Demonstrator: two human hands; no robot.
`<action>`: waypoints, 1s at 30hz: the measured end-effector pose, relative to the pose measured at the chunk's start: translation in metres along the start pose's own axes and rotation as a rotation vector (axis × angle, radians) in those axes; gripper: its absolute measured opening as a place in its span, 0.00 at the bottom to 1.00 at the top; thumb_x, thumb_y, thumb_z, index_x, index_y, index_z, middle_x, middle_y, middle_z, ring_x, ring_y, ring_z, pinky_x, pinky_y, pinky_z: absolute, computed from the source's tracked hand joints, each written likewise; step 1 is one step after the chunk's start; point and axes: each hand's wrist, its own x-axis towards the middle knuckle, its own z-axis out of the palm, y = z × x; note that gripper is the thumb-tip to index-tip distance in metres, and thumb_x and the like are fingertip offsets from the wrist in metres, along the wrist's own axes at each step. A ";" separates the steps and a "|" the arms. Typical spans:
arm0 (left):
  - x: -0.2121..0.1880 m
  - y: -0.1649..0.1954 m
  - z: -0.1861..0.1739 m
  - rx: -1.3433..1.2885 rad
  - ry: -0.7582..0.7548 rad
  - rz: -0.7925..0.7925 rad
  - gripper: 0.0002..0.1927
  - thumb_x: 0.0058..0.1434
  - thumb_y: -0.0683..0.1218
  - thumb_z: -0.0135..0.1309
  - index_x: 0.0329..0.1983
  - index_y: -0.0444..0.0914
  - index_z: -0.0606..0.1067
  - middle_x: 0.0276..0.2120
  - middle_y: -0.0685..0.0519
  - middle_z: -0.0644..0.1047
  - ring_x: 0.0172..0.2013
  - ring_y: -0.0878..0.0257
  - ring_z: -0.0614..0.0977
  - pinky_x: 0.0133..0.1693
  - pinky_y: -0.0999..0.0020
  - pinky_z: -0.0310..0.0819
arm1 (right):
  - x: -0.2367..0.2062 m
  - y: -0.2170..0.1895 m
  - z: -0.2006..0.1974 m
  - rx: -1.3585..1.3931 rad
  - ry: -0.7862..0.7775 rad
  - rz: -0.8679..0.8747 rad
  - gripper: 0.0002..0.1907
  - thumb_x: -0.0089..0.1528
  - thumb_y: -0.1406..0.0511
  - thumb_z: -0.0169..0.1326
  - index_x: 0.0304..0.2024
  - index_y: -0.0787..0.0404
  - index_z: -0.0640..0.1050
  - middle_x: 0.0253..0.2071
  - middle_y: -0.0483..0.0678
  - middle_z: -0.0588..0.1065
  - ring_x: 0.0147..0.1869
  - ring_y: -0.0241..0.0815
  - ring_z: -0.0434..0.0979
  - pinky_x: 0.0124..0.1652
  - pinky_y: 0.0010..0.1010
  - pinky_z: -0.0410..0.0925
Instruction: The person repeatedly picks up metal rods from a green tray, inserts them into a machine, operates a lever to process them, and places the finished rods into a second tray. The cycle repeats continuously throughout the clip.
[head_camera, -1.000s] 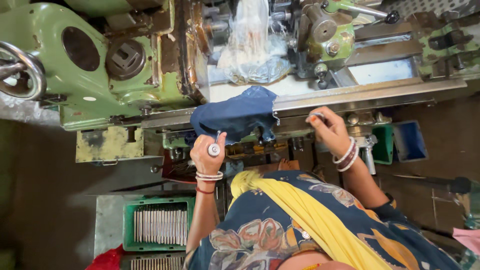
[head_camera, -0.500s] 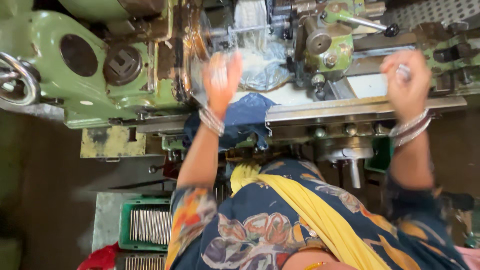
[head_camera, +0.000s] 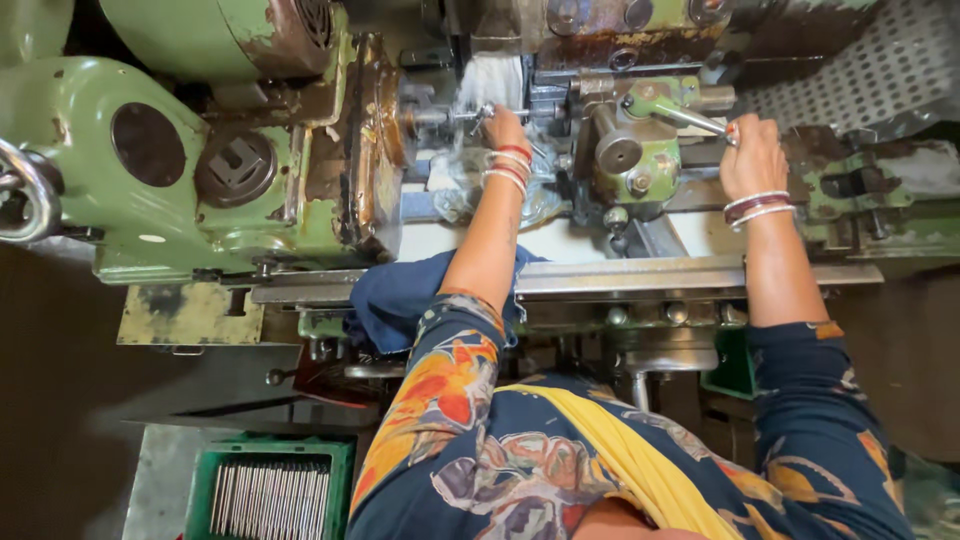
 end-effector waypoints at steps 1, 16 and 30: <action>0.000 0.000 0.001 -0.032 0.020 -0.008 0.27 0.65 0.53 0.48 0.48 0.23 0.77 0.54 0.28 0.76 0.56 0.37 0.76 0.59 0.51 0.68 | -0.001 -0.001 0.000 0.002 -0.007 0.004 0.05 0.73 0.68 0.50 0.51 0.59 0.73 0.47 0.66 0.69 0.45 0.74 0.73 0.42 0.62 0.65; 0.016 -0.017 0.013 -0.281 -0.076 0.007 0.30 0.64 0.55 0.46 0.52 0.22 0.75 0.54 0.29 0.77 0.52 0.39 0.80 0.55 0.52 0.71 | -0.011 -0.013 -0.015 0.022 -0.026 0.026 0.06 0.72 0.70 0.48 0.52 0.60 0.72 0.48 0.66 0.70 0.48 0.74 0.72 0.45 0.61 0.65; 0.017 -0.009 0.009 -0.219 -0.024 -0.094 0.32 0.66 0.57 0.45 0.56 0.23 0.74 0.59 0.30 0.74 0.59 0.39 0.76 0.60 0.54 0.66 | -0.011 -0.011 -0.016 0.042 -0.017 0.011 0.04 0.75 0.70 0.49 0.53 0.60 0.72 0.49 0.66 0.70 0.50 0.73 0.72 0.48 0.59 0.65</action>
